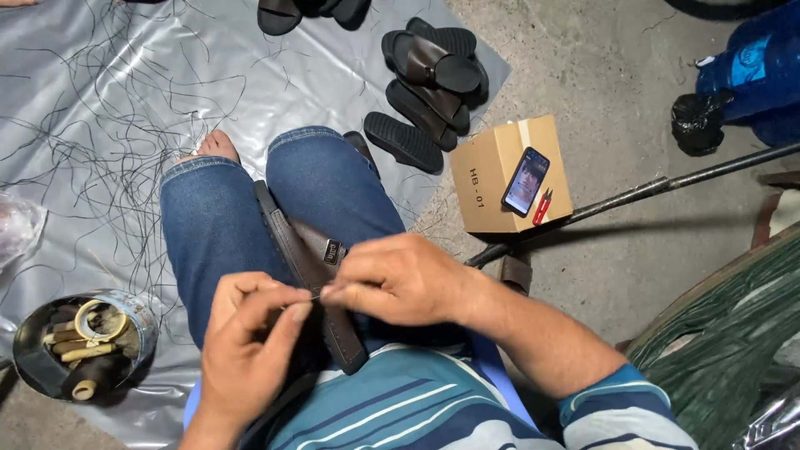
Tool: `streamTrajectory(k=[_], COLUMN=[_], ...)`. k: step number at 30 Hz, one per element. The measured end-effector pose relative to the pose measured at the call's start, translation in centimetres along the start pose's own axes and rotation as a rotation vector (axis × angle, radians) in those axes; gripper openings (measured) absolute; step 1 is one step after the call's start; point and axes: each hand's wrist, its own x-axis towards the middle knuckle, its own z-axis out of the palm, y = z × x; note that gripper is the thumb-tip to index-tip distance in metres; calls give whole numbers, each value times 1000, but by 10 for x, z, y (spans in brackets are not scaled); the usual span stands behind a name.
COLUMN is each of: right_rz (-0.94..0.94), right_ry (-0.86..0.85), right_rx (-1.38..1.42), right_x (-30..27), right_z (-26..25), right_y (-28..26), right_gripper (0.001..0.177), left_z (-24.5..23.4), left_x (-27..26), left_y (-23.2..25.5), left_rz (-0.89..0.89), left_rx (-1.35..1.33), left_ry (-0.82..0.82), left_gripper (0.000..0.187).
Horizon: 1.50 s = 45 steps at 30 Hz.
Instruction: Hand-stitching the leather upper of a sandal to its rubber sole using a needle and thread while sitting on the floor.
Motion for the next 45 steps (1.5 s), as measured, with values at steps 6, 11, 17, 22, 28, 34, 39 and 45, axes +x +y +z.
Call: streamTrajectory(k=[6,11,17,22,28,34,39,45], right_rz=[177,267,251,-67,41,-46,12,51], right_ry=[-124,-279,855,-21,111,196,214,235], right_rx=[-393,320,-151,-425,-162,-156,-95,-89], right_x=[-2,-7,-6,-6,13,22,23,20], right_z=[11,-7,-32,1,15,24,22,24], right_y=[4,22,26,13,6,10,9,12], right_gripper=[24,12,19,42,8,9,6,3], left_z=[7,2,-9,-9,-14,-42,-40,-3], left_x=[-12,-15,-15,-19,-16,-23,-15,-11], left_y=[-7,-6,3,-5,-9,9,15,-14], left_rz=[114,145,105,42,-3,129,50,-16], left_rx=[219,223,172,246,266,-519,-740,9], left_ry=[-12,51,22,27,-5,-215,-215,97], left_gripper=[16,15,13,41,19,10,27,55])
